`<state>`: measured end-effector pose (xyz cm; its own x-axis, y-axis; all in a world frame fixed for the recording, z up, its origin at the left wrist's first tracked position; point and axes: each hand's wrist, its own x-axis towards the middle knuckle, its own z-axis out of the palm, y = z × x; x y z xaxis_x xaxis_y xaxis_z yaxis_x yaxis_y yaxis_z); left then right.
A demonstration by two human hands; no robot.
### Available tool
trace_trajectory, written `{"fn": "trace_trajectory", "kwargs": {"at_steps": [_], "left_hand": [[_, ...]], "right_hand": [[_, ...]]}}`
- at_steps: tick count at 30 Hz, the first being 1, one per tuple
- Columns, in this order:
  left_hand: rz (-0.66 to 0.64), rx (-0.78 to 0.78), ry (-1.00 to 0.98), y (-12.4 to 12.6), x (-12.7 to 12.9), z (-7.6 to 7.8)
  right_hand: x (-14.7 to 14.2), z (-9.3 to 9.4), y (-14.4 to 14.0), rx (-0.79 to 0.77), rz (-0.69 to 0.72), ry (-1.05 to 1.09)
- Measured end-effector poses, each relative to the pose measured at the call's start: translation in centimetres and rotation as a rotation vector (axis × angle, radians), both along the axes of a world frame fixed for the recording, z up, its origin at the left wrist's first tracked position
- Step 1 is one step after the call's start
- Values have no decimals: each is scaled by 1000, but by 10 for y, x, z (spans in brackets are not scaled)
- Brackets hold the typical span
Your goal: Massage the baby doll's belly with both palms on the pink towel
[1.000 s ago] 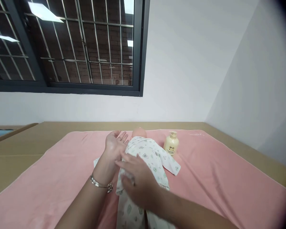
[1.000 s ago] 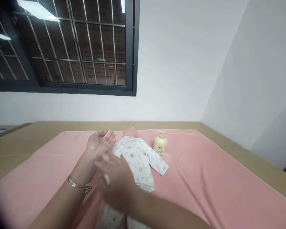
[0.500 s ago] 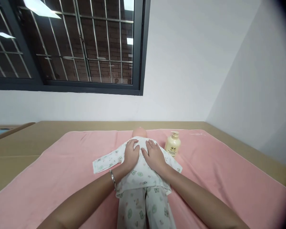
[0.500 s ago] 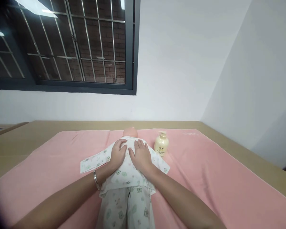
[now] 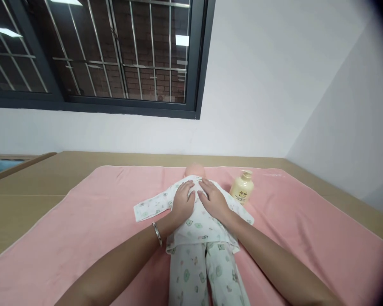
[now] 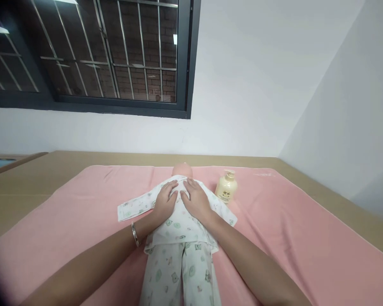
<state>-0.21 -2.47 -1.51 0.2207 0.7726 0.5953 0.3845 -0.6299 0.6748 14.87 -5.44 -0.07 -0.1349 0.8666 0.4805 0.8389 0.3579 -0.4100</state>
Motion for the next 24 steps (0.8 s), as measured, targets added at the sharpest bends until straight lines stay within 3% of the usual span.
{"fn": "trace_trajectory", "kwargs": {"at_steps": [3, 6, 10, 12, 17, 21, 24], "left_hand": [[18, -8, -16, -2, -2, -3], [69, -6, -91, -4, -1, -4], [104, -6, -87, -4, 2, -5], [127, 13, -41, -3, 2, -5], [158, 43, 112, 0, 0, -1], [146, 53, 243, 7, -1, -1], [175, 99, 318, 12, 1, -5]], "right_hand": [[-11, -4, -19, -11, -102, -86], [-14, 2, -27, 36, 61, -178], [3, 9, -11, 7, 278, -157], [11, 8, -2, -15, 226, -122], [0, 1, -10, -52, -122, -148], [-18, 2, -29, -66, -174, -254], [-17, 5, -28, -49, -156, -267]]}}
